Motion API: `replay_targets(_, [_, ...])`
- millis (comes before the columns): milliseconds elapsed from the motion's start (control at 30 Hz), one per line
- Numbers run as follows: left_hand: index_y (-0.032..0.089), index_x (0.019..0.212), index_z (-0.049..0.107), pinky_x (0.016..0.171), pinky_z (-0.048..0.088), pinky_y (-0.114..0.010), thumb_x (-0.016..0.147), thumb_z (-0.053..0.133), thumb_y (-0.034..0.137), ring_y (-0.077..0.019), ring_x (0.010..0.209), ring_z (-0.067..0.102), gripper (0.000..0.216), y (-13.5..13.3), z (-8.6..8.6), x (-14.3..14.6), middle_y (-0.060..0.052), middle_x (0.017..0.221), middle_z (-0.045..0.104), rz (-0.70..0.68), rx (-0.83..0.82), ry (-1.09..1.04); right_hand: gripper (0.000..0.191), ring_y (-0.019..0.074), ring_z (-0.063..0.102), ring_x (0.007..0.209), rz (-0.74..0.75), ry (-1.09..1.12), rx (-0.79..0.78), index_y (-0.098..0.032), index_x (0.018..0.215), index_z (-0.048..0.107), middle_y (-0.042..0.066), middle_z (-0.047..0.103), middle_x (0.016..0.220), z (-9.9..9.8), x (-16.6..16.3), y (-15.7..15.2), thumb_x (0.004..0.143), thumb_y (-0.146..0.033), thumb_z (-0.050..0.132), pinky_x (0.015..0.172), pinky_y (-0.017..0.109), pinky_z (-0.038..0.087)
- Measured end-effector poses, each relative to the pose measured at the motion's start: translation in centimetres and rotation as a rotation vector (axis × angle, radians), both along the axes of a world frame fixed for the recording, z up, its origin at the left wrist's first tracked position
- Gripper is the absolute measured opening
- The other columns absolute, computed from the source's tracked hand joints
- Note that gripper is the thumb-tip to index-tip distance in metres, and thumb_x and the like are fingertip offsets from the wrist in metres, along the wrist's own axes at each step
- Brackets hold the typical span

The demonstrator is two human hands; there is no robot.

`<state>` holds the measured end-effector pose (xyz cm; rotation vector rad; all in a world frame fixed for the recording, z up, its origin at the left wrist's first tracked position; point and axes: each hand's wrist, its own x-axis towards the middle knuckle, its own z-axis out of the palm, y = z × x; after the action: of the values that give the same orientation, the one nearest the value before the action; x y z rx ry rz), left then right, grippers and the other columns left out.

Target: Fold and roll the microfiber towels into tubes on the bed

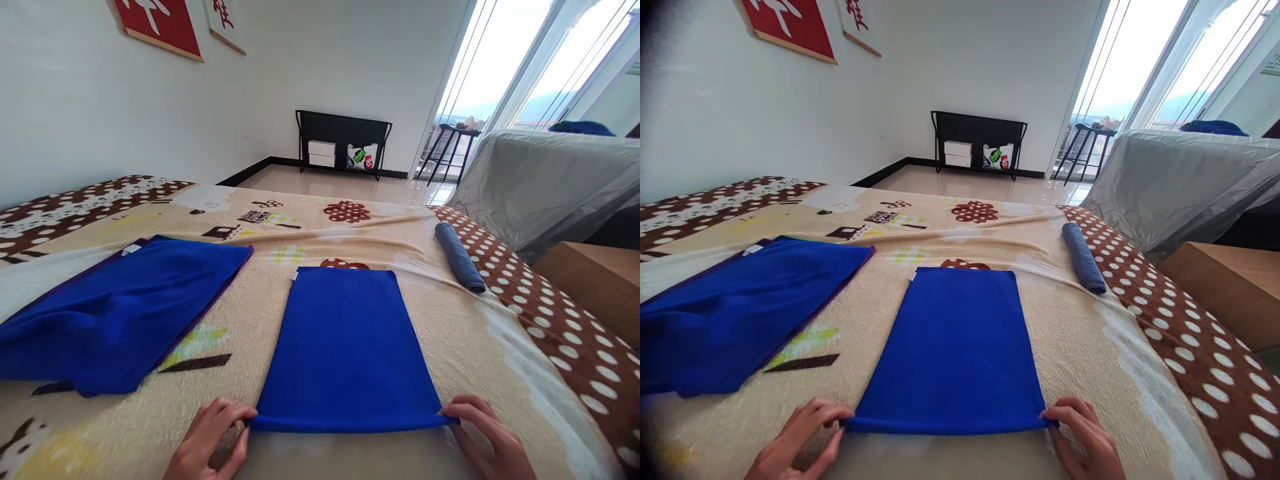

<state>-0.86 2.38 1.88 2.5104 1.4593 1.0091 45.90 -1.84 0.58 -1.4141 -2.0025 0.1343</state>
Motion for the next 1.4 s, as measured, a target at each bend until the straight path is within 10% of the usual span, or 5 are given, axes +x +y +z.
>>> replay_targets(333, [0.023,0.097,0.061,0.083,0.041,-0.037,0.082,0.051,0.025,-0.0226,0.089,0.065,0.018,0.8,-3.1,2.6,-0.003,0.096,0.071,0.393,0.043,0.178,0.026,0.0204,0.066,0.084,-0.288,-0.128,0.117,-0.022,0.109,0.067,0.008,0.068,0.095,-3.9,-1.7,1.2,0.092,-0.039,0.056,0.076,0.035,0.056])
replay_targets(533, [0.026,0.086,0.067,0.086,0.039,-0.039,0.079,0.053,0.018,-0.0275,0.115,0.056,0.017,0.8,-2.3,2.6,-0.003,0.136,0.058,0.295,0.098,0.240,0.024,0.0206,0.067,0.094,-0.176,-0.296,0.282,-0.033,0.108,0.071,0.004,0.070,0.111,-3.7,-1.2,0.5,0.090,-0.024,0.059,0.085,0.036,0.047])
replay_targets(1000, [0.024,0.084,0.066,0.107,0.031,-0.050,0.087,0.062,0.030,-0.0299,0.122,0.057,0.009,0.2,-0.6,5.8,-0.007,0.134,0.063,0.372,0.236,0.229,0.030,0.0257,0.065,0.096,-0.400,-0.297,0.264,-0.024,0.086,0.071,0.008,0.072,0.112,-2.3,-6.0,0.9,0.090,-0.052,0.059,0.092,0.044,0.038])
replay_targets(1233, [0.018,0.124,0.064,0.118,0.032,-0.030,0.089,0.038,0.002,-0.0139,0.130,0.055,0.047,-0.5,-1.1,11.1,-0.002,0.131,0.066,-0.318,0.446,0.253,0.032,0.0267,0.065,0.095,-0.386,-0.226,0.227,-0.023,0.088,0.069,0.009,0.071,0.111,-3.0,-5.7,0.9,0.092,-0.052,0.057,0.088,0.045,0.040])
replay_targets(1400, [0.011,0.130,0.060,0.119,0.035,-0.034,0.083,0.045,0.008,-0.0190,0.132,0.054,0.049,-0.3,-2.4,13.4,-0.007,0.135,0.064,-0.280,0.402,0.322,0.022,0.0287,0.066,0.102,-0.390,-0.278,0.295,-0.026,0.099,0.071,0.009,0.069,0.121,-2.4,-6.1,0.4,0.093,-0.042,0.058,0.088,0.045,0.043])
